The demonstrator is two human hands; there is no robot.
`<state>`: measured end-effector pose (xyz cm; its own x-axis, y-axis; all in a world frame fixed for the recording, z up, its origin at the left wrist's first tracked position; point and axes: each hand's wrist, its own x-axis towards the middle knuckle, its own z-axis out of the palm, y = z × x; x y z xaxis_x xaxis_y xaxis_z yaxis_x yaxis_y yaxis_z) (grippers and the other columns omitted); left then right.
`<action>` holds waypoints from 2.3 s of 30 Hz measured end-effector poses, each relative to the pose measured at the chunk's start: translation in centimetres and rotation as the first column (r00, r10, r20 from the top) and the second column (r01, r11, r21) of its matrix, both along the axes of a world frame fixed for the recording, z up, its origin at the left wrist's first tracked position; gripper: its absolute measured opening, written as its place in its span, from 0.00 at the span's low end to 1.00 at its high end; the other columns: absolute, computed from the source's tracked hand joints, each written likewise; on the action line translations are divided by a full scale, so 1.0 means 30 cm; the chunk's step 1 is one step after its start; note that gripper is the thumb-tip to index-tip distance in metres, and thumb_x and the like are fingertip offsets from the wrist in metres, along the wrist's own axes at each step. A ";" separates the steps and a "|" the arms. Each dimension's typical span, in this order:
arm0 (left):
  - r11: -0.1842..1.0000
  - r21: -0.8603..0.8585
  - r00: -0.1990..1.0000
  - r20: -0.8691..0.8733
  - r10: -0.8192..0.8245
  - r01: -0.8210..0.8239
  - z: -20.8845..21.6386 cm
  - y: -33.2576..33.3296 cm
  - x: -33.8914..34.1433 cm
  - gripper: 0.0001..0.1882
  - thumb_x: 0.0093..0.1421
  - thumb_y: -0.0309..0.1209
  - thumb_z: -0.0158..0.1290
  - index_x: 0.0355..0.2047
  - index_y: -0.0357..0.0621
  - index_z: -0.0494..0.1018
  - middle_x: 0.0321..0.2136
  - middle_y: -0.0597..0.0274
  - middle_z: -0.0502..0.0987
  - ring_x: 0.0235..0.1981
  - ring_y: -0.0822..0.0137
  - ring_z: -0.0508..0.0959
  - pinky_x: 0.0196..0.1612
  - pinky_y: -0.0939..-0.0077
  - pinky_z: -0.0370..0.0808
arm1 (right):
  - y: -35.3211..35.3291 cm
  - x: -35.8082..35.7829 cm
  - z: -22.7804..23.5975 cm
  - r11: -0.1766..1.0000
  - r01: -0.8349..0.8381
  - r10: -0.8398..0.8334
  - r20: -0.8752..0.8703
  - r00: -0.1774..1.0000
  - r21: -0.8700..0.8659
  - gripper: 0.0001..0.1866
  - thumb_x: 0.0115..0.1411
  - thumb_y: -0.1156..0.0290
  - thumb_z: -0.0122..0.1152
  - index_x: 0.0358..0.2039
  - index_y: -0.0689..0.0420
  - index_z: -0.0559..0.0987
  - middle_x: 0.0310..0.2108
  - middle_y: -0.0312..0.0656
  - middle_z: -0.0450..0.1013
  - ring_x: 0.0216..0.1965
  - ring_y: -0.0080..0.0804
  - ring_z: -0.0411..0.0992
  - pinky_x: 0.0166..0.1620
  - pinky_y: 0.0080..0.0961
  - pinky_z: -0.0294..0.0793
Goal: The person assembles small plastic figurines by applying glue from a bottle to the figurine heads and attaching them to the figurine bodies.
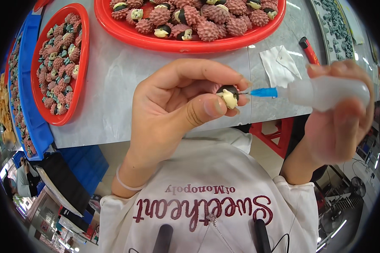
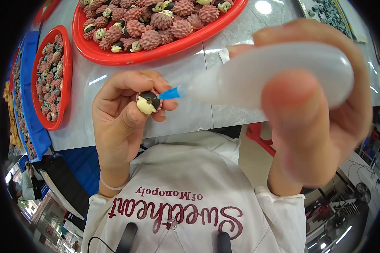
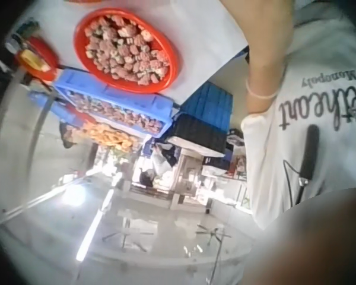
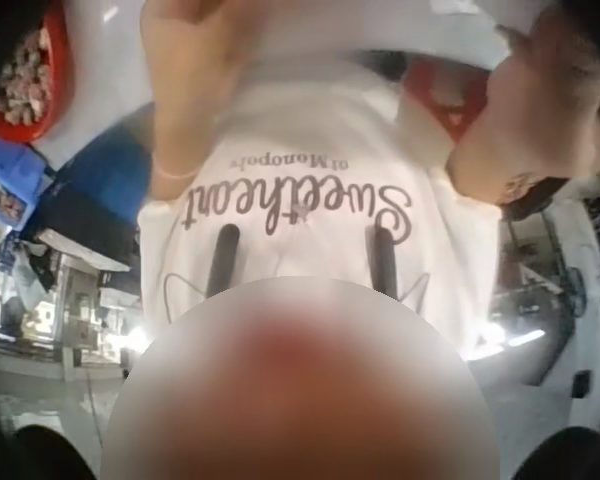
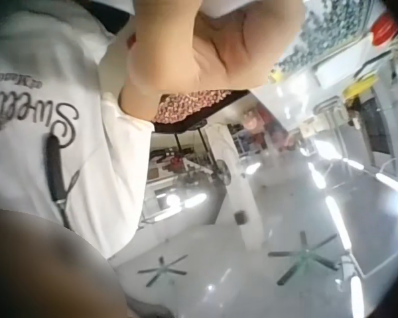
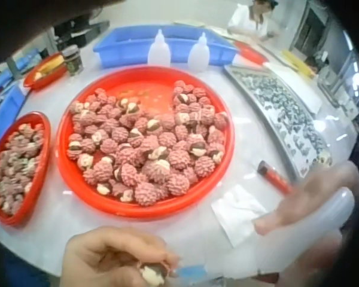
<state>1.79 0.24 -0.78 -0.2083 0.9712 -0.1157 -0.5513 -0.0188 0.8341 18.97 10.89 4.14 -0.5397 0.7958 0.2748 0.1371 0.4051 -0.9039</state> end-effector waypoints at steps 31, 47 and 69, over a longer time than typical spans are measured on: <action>0.997 0.047 0.995 -0.071 0.072 -0.069 -0.017 -0.009 0.017 0.14 0.49 0.29 0.54 0.32 0.34 0.65 0.32 0.49 0.70 0.31 0.62 0.73 0.31 0.76 0.73 | 0.193 0.011 -0.135 0.973 0.232 -0.231 -0.117 0.966 -0.004 0.18 0.41 0.84 0.58 0.34 0.60 0.64 0.31 0.42 0.69 0.34 0.29 0.70 0.37 0.19 0.67; 0.997 -0.007 0.991 -0.110 0.074 -0.075 -0.005 0.001 0.026 0.16 0.48 0.33 0.55 0.32 0.36 0.65 0.31 0.52 0.69 0.29 0.65 0.74 0.29 0.80 0.73 | 0.309 0.235 -0.067 0.865 0.285 -0.419 0.282 0.863 0.413 0.15 0.44 0.79 0.56 0.36 0.62 0.71 0.30 0.38 0.70 0.32 0.23 0.68 0.37 0.18 0.67; 0.999 0.036 0.999 -0.043 -0.024 0.025 0.022 0.020 0.018 0.20 0.49 0.37 0.55 0.37 0.40 0.63 0.37 0.56 0.63 0.30 0.70 0.69 0.31 0.88 0.67 | 0.059 0.104 -0.104 0.851 -0.425 0.303 -0.372 0.877 -0.309 0.14 0.49 0.66 0.58 0.33 0.60 0.70 0.33 0.44 0.63 0.19 0.19 0.60 0.20 0.07 0.56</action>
